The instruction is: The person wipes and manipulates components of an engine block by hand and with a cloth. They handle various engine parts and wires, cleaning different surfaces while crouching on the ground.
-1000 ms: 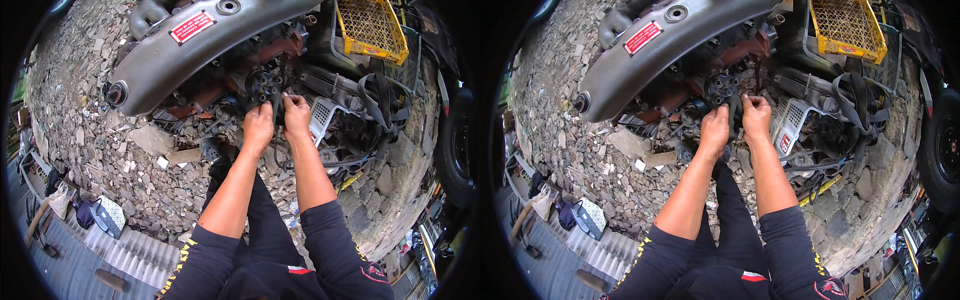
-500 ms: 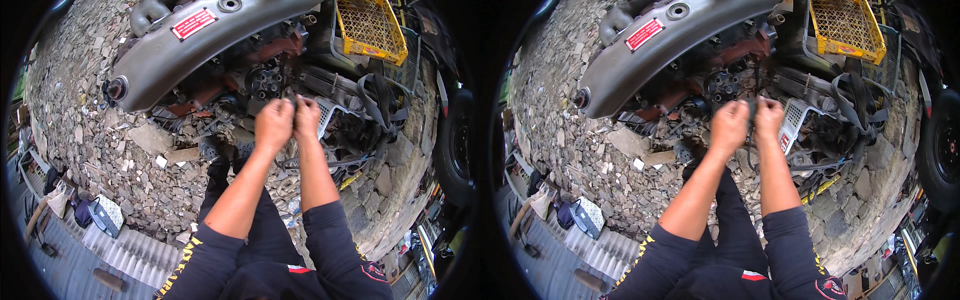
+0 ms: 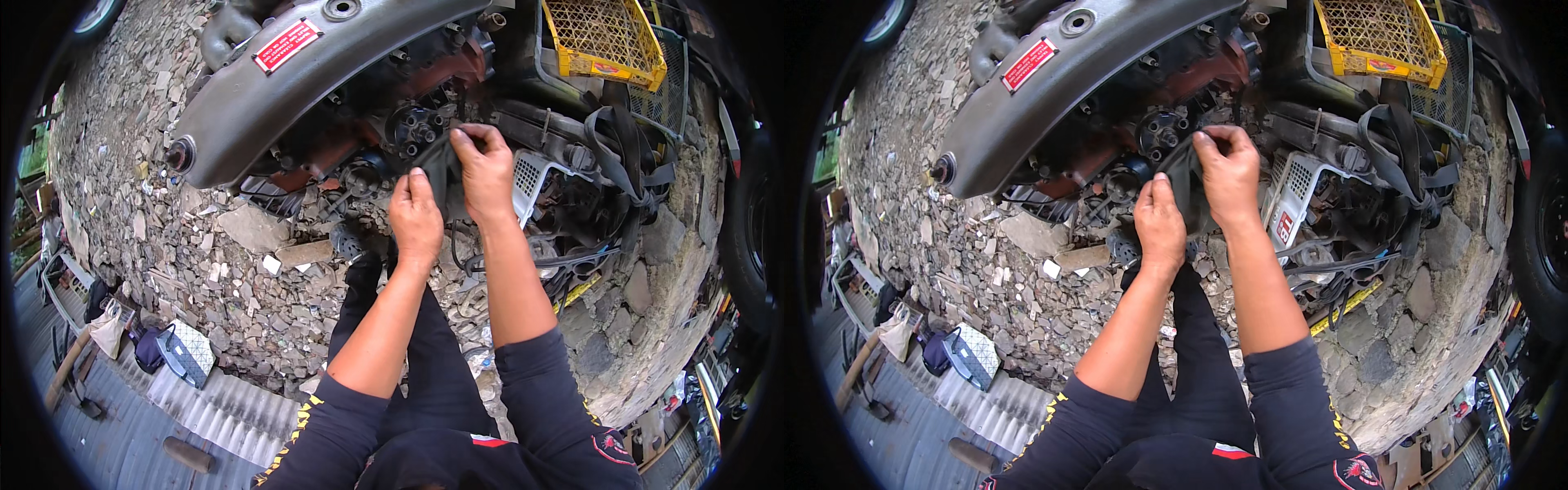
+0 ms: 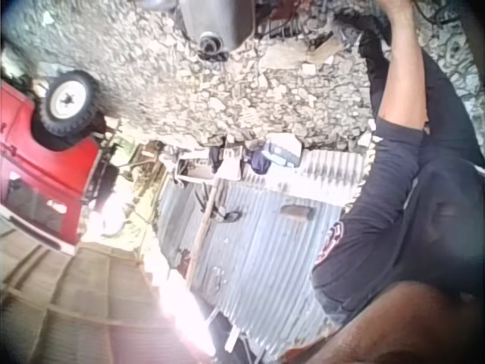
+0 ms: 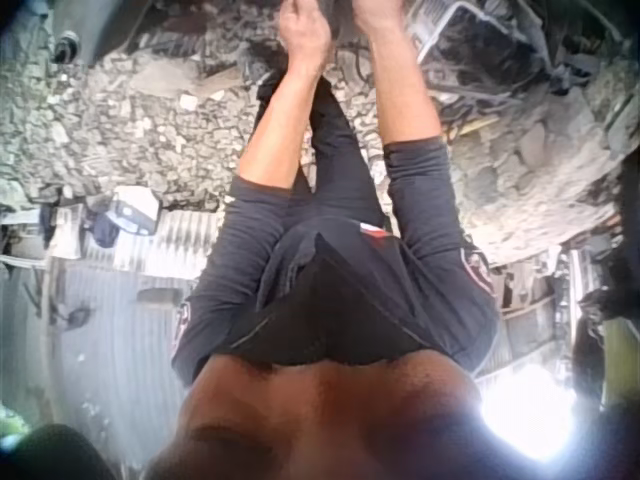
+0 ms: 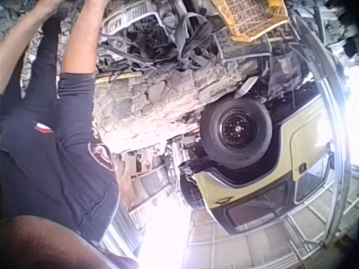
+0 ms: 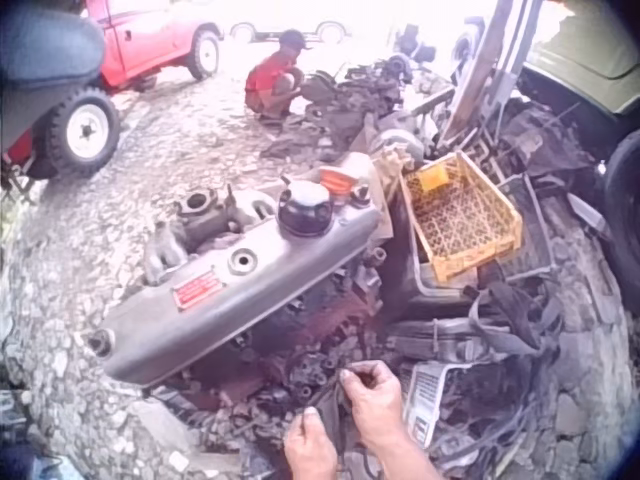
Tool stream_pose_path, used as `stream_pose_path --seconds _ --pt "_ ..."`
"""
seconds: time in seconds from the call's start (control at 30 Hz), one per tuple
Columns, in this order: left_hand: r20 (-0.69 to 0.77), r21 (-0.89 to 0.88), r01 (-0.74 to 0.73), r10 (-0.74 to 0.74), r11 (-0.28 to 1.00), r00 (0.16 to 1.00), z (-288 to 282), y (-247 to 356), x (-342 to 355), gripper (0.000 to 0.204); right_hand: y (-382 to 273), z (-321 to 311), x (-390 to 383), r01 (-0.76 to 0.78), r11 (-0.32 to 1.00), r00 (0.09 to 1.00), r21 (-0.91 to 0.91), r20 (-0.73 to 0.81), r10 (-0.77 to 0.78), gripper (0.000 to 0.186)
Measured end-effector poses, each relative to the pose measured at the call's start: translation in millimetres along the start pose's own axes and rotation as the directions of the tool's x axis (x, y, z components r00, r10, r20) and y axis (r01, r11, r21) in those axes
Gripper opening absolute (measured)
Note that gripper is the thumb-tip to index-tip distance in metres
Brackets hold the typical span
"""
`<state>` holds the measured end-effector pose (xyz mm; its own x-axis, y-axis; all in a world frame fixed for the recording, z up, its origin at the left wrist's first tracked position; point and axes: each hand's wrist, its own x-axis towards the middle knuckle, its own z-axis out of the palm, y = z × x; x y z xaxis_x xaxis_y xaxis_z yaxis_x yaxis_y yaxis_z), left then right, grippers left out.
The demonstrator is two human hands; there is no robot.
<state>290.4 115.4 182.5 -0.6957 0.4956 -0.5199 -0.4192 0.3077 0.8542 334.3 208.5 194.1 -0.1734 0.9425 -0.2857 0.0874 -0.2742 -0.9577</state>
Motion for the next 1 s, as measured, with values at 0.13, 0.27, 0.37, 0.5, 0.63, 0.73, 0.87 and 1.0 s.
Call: stream_pose_path --seconds 0.13,0.27,0.37,0.5,0.63,0.73,0.87,1.0 --pt "-0.001 -0.004 0.104 -0.104 0.995 0.995 7 -6 13 0.037 15 7 9 -0.098 0.994 0.994 -0.041 -0.057 0.096 0.016" --pt "0.024 -0.033 0.105 -0.104 0.994 0.994 5 1 15 0.039 18 3 8 -0.099 0.981 0.994 -0.168 -0.051 0.092 0.016" --pt "-0.026 -0.064 0.113 -0.115 0.992 0.993 12 5 18 0.039 17 1 9 -0.003 0.973 1.0 -0.232 -0.011 0.0 0.011" --pt "-0.002 -0.106 0.257 -0.259 0.961 0.966 14 24 17 0.039 17 -9 6 0.296 0.9 0.951 -0.32 0.184 -0.247 0.012" --pt "0.053 -0.191 0.313 -0.309 0.93 0.95 8 20 22 0.038 -3 -24 4 0.511 0.694 0.851 -0.507 0.415 -0.323 0.024" --pt "0.121 -0.245 0.343 -0.323 0.907 0.939 9 18 22 0.037 -6 -33 9 0.541 0.653 0.825 -0.529 0.484 -0.291 0.028" --pt "0.126 -0.273 0.302 -0.277 0.913 0.952 12 14 20 0.037 -11 -33 7 0.531 0.629 0.827 -0.568 0.508 -0.24 0.028" --pt "0.086 -0.139 0.332 -0.322 0.933 0.943 15 30 23 0.038 2 -37 -6 0.512 0.645 0.837 -0.568 0.497 -0.228 0.024"
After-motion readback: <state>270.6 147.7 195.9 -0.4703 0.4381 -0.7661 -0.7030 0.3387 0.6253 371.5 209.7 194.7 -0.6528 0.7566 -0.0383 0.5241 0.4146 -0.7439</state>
